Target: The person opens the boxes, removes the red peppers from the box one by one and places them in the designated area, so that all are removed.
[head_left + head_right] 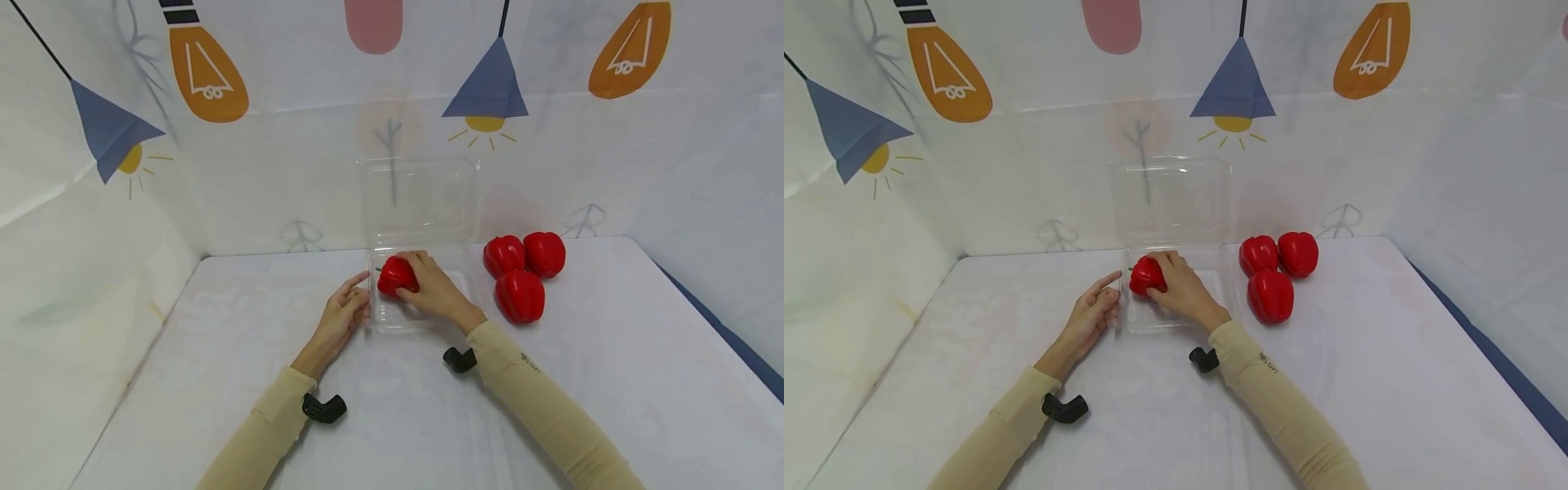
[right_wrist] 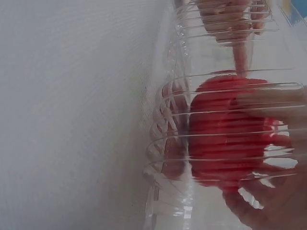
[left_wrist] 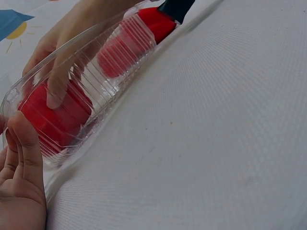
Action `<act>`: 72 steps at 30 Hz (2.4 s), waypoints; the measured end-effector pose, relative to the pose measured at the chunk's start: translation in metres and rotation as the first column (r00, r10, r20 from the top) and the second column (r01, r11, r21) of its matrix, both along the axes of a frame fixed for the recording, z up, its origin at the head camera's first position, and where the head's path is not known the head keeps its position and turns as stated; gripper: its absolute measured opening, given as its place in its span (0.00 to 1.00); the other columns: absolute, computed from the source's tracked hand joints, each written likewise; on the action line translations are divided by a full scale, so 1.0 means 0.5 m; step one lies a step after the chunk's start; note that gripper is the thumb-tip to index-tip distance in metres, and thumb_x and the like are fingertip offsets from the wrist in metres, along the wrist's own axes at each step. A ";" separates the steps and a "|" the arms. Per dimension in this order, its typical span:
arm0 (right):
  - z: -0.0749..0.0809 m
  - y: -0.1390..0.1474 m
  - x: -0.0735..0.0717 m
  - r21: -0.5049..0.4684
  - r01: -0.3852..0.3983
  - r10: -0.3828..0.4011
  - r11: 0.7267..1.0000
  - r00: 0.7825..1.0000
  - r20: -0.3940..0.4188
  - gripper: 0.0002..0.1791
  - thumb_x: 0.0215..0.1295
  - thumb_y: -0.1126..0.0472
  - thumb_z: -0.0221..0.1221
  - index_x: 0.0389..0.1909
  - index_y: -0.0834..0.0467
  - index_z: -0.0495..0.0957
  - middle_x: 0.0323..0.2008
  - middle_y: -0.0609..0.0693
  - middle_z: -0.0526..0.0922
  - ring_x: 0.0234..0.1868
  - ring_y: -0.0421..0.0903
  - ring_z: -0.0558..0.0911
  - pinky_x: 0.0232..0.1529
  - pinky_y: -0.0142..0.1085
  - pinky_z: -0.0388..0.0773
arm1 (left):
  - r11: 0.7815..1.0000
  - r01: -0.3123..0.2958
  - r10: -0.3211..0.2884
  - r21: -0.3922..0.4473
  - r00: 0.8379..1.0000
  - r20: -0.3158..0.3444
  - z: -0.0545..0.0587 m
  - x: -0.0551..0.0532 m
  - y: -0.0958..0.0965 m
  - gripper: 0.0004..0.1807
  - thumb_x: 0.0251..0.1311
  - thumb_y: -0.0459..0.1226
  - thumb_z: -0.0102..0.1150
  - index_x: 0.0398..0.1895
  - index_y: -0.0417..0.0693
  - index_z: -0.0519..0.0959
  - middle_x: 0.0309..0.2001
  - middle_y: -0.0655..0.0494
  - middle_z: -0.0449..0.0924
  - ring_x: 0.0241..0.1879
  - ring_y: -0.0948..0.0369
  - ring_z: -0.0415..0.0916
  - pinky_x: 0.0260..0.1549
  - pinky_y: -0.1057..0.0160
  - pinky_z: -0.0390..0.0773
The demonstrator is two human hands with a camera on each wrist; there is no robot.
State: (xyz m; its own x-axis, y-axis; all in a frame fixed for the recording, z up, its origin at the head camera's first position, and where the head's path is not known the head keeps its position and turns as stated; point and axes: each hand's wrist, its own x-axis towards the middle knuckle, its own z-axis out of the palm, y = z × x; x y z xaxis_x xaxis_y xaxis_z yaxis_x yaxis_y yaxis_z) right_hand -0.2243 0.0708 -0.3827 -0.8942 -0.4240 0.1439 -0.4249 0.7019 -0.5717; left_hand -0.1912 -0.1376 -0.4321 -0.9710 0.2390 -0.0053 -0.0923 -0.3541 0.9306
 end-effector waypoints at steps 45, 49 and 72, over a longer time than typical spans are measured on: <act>0.021 0.080 0.051 -0.131 0.091 -0.081 0.987 0.994 0.079 0.42 0.51 0.50 0.66 0.66 0.39 0.58 0.61 0.50 0.62 0.60 0.52 0.68 0.48 0.48 0.81 | 1.000 -0.018 0.017 -0.012 1.000 -0.021 -0.002 0.003 0.000 0.27 0.66 0.30 0.49 0.69 0.45 0.60 0.29 0.64 0.72 0.23 0.69 0.69 0.22 0.75 0.72; 0.024 0.092 0.054 -0.136 0.095 -0.084 0.986 0.993 0.080 0.44 0.49 0.51 0.68 0.67 0.40 0.57 0.63 0.50 0.61 0.61 0.52 0.67 0.48 0.49 0.81 | 1.000 -0.020 0.020 -0.013 1.000 -0.002 -0.005 0.003 0.000 0.26 0.66 0.31 0.50 0.68 0.46 0.62 0.29 0.63 0.72 0.23 0.69 0.69 0.21 0.75 0.72; 0.046 0.143 0.074 -0.194 0.088 -0.067 0.977 0.991 0.114 0.43 0.52 0.44 0.66 0.69 0.42 0.57 0.62 0.47 0.66 0.58 0.50 0.72 0.49 0.46 0.81 | 1.000 -0.018 0.018 -0.023 1.000 -0.016 -0.003 0.004 0.000 0.26 0.66 0.30 0.49 0.68 0.46 0.62 0.29 0.63 0.72 0.24 0.69 0.69 0.22 0.75 0.72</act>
